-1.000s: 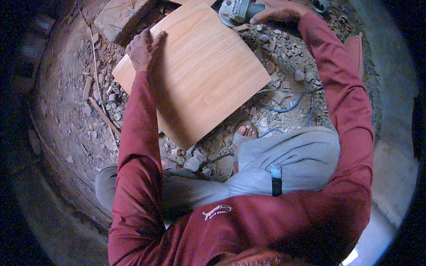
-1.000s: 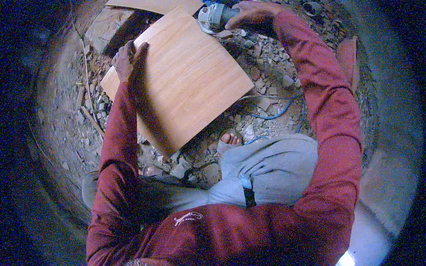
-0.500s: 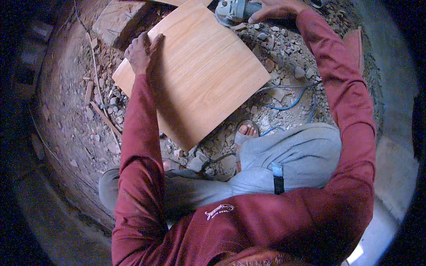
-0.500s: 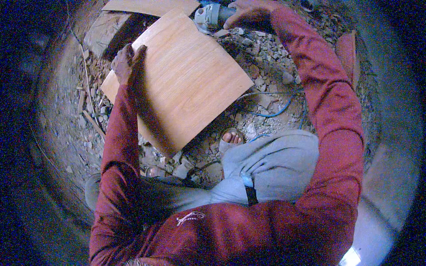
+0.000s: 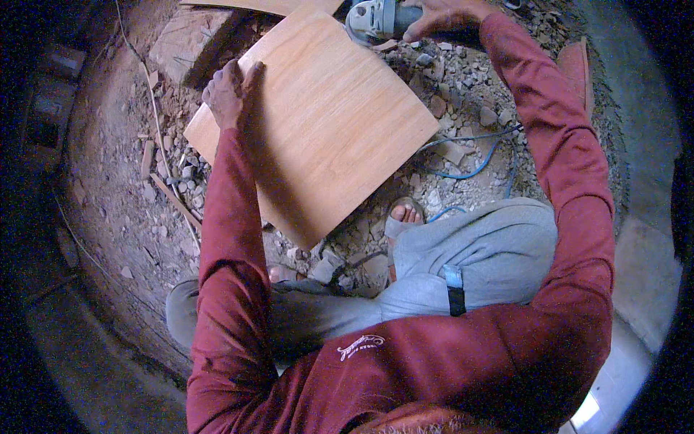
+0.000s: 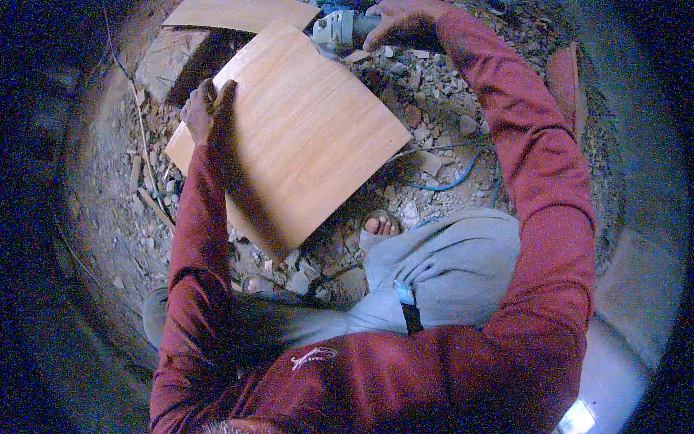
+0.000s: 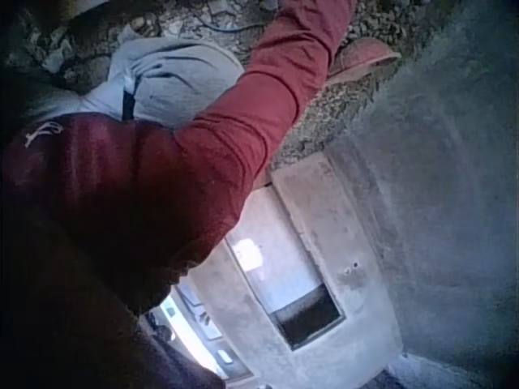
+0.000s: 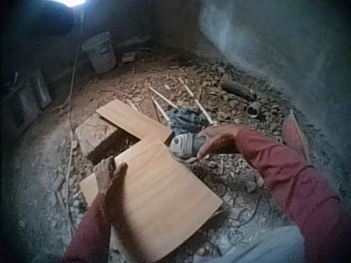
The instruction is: The person crouches on the floor and uses an angle grinder to cut along the edge of a square tile.
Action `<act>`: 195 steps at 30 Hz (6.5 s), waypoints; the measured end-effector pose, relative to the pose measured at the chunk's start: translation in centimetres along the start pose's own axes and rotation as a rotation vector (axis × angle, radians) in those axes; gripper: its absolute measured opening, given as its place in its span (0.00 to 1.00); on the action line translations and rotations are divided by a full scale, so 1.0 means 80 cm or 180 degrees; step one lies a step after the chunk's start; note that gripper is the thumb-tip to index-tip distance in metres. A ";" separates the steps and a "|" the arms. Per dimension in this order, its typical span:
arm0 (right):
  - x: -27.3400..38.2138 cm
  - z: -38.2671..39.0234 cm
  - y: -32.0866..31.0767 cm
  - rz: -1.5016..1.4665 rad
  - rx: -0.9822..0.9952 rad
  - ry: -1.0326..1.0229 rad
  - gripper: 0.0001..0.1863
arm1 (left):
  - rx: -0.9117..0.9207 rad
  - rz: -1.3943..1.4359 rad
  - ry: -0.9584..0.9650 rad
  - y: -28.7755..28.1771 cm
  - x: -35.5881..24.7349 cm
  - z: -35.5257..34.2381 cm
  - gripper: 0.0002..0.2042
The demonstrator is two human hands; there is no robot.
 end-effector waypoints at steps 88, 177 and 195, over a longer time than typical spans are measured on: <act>-0.092 -0.044 0.009 0.0599 -0.0501 -0.0620 0.44 | -0.0011 0.0214 -0.0019 -0.017 -0.028 -0.001 0.26; -0.071 -0.062 0.018 -0.0360 -0.0132 -0.0257 0.39 | 0.0099 0.0113 -0.0049 -0.011 -0.017 -0.002 0.29; -0.057 -0.057 0.011 -0.0248 -0.0016 0.0011 0.35 | 0.0020 0.0156 0.0018 -0.007 -0.017 -0.004 0.29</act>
Point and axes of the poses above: each hand's wrist, its own z-axis away from the middle knuckle, its own y-axis out of the palm, x = y × z, the point moved 4 cm from there along -z, towards the middle knuckle, and after that the axes turned 10 degrees about y, right-handed, at the moved point
